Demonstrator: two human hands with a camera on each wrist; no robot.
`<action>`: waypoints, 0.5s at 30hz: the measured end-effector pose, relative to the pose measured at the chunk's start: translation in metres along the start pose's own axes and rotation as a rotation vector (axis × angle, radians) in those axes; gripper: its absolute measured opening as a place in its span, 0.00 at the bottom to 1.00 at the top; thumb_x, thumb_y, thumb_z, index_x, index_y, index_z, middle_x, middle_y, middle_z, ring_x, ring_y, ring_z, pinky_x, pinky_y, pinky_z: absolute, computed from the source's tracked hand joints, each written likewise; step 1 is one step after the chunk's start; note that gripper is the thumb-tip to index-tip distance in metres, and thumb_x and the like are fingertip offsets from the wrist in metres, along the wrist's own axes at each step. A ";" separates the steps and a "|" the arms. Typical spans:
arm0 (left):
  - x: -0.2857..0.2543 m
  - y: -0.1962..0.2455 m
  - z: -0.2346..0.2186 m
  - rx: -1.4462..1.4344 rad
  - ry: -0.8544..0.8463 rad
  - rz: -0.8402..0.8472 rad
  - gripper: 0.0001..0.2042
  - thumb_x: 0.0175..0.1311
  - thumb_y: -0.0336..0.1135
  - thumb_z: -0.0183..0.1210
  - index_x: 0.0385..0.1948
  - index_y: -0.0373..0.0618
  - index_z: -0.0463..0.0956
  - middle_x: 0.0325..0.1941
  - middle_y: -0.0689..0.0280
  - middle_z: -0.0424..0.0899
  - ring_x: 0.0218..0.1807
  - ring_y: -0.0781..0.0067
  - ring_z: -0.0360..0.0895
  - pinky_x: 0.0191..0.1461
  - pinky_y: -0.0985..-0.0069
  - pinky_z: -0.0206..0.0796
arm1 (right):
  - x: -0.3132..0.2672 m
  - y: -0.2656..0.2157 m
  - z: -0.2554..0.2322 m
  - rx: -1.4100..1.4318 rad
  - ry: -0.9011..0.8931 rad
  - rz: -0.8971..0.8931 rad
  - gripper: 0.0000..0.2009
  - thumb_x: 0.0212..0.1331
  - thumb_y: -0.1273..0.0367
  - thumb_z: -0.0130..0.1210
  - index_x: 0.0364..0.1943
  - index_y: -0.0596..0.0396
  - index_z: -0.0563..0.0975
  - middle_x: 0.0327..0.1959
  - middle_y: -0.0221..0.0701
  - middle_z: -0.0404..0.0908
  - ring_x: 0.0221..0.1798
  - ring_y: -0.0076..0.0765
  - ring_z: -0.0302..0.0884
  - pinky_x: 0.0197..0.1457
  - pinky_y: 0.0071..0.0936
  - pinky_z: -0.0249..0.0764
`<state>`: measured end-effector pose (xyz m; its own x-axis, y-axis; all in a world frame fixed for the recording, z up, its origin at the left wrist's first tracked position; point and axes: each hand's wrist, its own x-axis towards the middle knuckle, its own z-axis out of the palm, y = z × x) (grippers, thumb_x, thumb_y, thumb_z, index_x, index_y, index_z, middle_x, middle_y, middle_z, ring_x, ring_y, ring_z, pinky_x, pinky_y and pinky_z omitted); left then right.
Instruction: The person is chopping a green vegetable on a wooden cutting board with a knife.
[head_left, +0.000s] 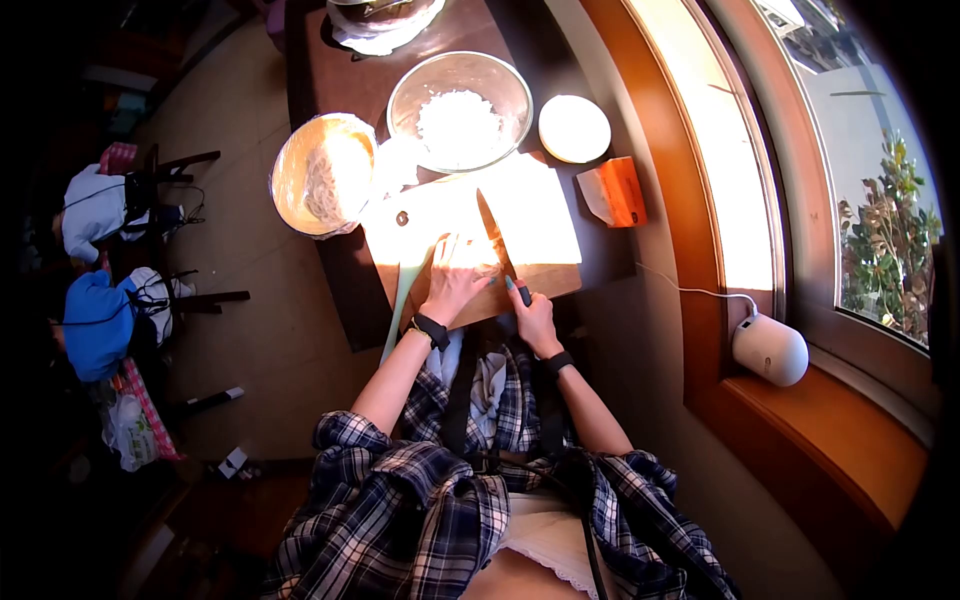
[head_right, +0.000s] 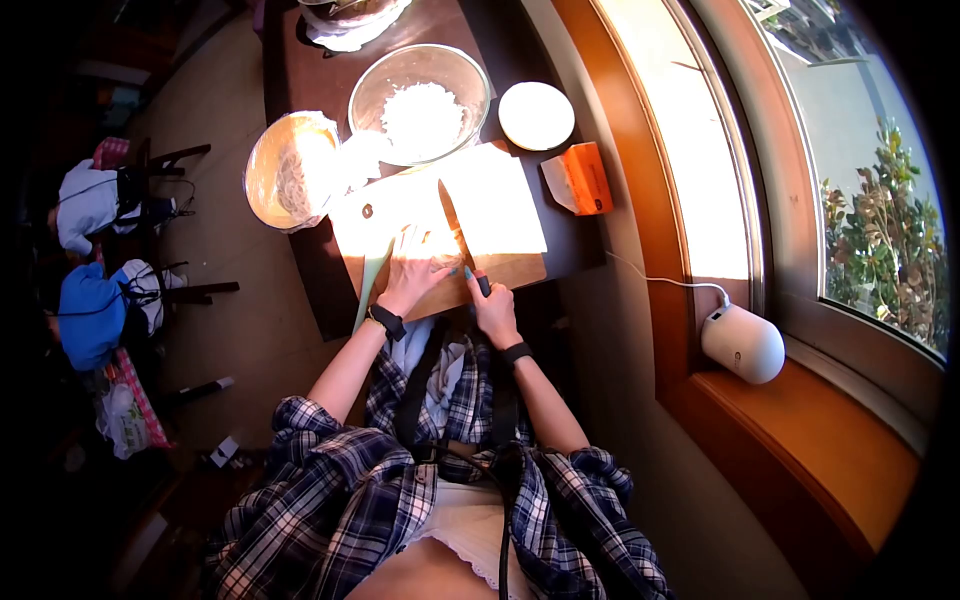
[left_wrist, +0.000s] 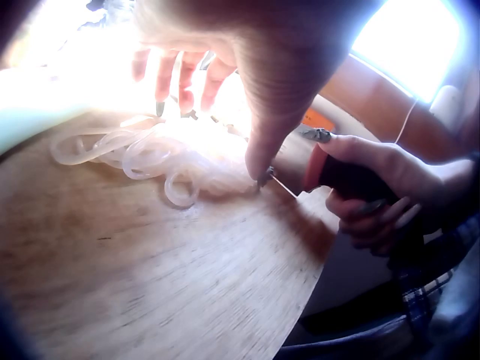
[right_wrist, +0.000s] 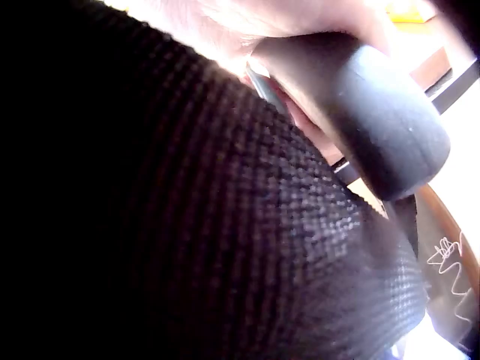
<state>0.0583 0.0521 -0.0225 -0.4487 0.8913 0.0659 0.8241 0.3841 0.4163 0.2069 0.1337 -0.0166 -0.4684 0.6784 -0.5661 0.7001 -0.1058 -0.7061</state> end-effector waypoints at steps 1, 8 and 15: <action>0.000 0.000 -0.003 0.004 0.022 0.011 0.28 0.36 0.42 0.67 0.42 0.36 0.72 0.45 0.52 0.73 0.52 0.52 0.67 0.59 0.61 0.55 | 0.002 -0.001 0.001 0.004 0.006 -0.006 0.29 0.52 0.51 0.53 0.14 0.70 0.72 0.13 0.51 0.70 0.21 0.51 0.75 0.24 0.39 0.65; 0.000 -0.004 0.005 0.017 0.006 0.019 0.25 0.39 0.42 0.66 0.40 0.36 0.74 0.44 0.53 0.74 0.51 0.53 0.68 0.58 0.63 0.57 | 0.008 0.021 0.003 0.083 -0.049 0.029 0.29 0.55 0.51 0.52 0.10 0.66 0.69 0.09 0.39 0.67 0.15 0.36 0.69 0.21 0.33 0.61; -0.003 -0.002 0.003 -0.035 -0.132 -0.081 0.25 0.39 0.44 0.66 0.39 0.37 0.75 0.44 0.54 0.74 0.50 0.54 0.69 0.57 0.64 0.58 | 0.008 0.022 -0.009 0.288 -0.102 0.059 0.30 0.56 0.49 0.51 0.08 0.61 0.65 0.06 0.27 0.61 0.13 0.21 0.58 0.17 0.27 0.54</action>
<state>0.0588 0.0495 -0.0263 -0.4620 0.8825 -0.0876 0.7733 0.4492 0.4473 0.2232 0.1436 -0.0328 -0.4932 0.5903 -0.6390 0.5529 -0.3544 -0.7541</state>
